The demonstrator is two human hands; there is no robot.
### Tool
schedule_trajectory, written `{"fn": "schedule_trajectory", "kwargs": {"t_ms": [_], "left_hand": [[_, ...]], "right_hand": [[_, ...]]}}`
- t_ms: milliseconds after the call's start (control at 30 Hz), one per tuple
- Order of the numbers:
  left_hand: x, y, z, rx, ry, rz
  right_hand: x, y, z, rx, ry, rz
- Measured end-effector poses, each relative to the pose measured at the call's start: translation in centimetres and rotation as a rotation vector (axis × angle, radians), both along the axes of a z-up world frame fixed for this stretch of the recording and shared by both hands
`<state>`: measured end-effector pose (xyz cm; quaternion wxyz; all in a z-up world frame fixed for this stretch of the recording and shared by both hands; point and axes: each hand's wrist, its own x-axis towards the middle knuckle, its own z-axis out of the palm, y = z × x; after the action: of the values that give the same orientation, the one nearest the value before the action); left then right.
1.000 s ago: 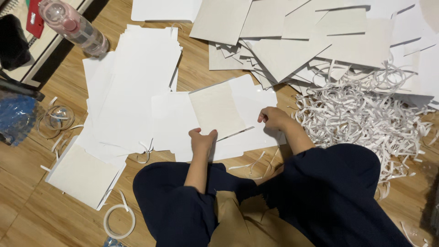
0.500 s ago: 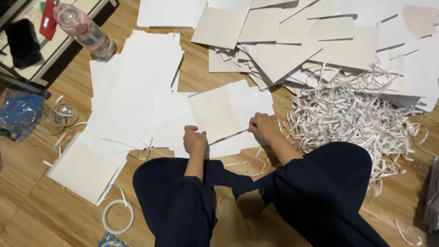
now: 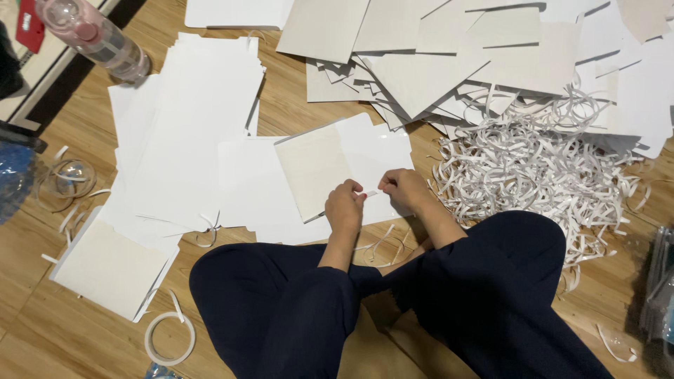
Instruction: The person sits on the floor and assembles paper crafts by folding white paper sheets and securing them with a stapler. They repeatedly pick up sheets, fold them, and staple the edges to create a stack of finished items.
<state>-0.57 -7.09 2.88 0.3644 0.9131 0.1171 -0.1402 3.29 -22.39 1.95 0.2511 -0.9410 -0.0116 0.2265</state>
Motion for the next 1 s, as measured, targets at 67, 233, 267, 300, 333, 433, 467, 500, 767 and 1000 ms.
{"fn": "schedule_trajectory", "kwargs": {"t_ms": [67, 233, 267, 300, 333, 433, 467, 500, 767, 1000], "left_hand": [[0.1, -0.2, -0.7, 0.003, 0.007, 0.006], [0.2, -0.2, -0.8, 0.014, 0.000, 0.027], [0.1, -0.3, -0.9, 0.010, 0.001, 0.026], [0.1, -0.2, -0.9, 0.005, 0.002, 0.025], [0.1, -0.2, -0.8, 0.005, 0.005, 0.025], [0.2, -0.1, -0.3, -0.005, 0.007, 0.007], [0.1, -0.1, -0.3, 0.004, 0.003, 0.003], [0.1, -0.1, -0.2, 0.014, -0.002, -0.001], [-0.3, 0.0, -1.0, 0.045, -0.050, -0.062], [-1.7, 0.4, -1.6, 0.164, -0.281, -0.274]], "right_hand": [[-0.3, 0.1, 1.9, 0.049, 0.014, -0.027], [-0.6, 1.1, 4.2, 0.035, 0.003, 0.015], [-0.4, 1.0, 3.8, 0.042, -0.007, 0.025], [-0.3, 0.9, 3.4, 0.049, -0.017, 0.035], [-0.2, 0.6, 2.7, 0.049, -0.014, 0.035], [-0.1, 0.2, 1.4, 0.008, -0.073, 0.123], [-0.3, 0.3, 1.6, -0.002, -0.098, 0.153], [-0.5, 0.4, 1.9, -0.012, -0.123, 0.182], [-1.8, 0.8, 0.9, -0.140, -0.205, 0.309], [-3.3, 0.4, 3.3, -0.059, -0.170, 0.337]]}}
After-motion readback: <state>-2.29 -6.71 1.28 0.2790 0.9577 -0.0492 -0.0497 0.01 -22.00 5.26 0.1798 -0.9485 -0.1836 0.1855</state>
